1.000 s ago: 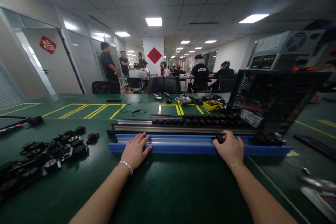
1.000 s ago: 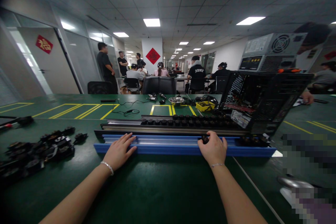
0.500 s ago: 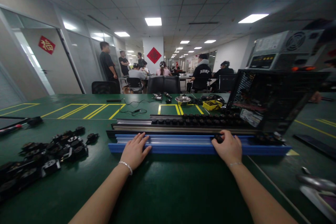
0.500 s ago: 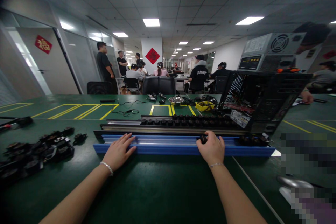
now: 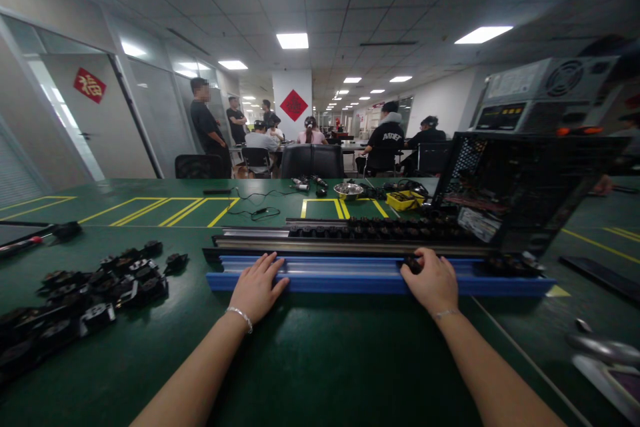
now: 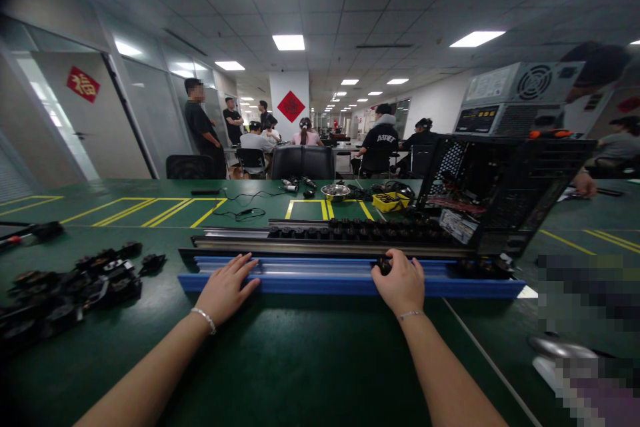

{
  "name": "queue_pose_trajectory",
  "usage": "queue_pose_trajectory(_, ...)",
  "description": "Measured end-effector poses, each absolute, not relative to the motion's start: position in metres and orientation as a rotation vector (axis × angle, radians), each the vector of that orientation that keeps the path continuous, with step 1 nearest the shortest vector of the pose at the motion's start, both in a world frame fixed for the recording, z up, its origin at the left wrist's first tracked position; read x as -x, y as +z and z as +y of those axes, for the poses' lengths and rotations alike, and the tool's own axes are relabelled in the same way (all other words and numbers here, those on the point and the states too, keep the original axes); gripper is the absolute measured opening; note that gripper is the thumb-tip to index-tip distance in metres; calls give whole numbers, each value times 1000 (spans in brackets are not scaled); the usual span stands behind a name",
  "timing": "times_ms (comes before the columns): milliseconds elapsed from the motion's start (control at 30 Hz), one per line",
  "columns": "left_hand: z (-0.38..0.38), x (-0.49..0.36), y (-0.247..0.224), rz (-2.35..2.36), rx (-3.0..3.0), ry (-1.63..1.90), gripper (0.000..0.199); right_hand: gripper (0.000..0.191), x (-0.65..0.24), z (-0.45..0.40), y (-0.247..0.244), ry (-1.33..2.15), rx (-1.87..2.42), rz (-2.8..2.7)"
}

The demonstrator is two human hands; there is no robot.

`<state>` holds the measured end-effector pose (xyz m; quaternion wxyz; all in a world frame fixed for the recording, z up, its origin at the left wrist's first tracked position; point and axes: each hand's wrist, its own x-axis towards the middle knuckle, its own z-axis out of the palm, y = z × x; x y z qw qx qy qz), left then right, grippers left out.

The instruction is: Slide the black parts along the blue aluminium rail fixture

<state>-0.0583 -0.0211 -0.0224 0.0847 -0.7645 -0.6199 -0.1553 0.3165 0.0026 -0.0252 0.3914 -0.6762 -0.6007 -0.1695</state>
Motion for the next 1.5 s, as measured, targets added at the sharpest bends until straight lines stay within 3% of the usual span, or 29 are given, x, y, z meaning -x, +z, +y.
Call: queue_pose_trajectory(1500,-21,60,-24,-1840,2291,-493,51,28,-300,-1,-23,-353,1591,-1685)
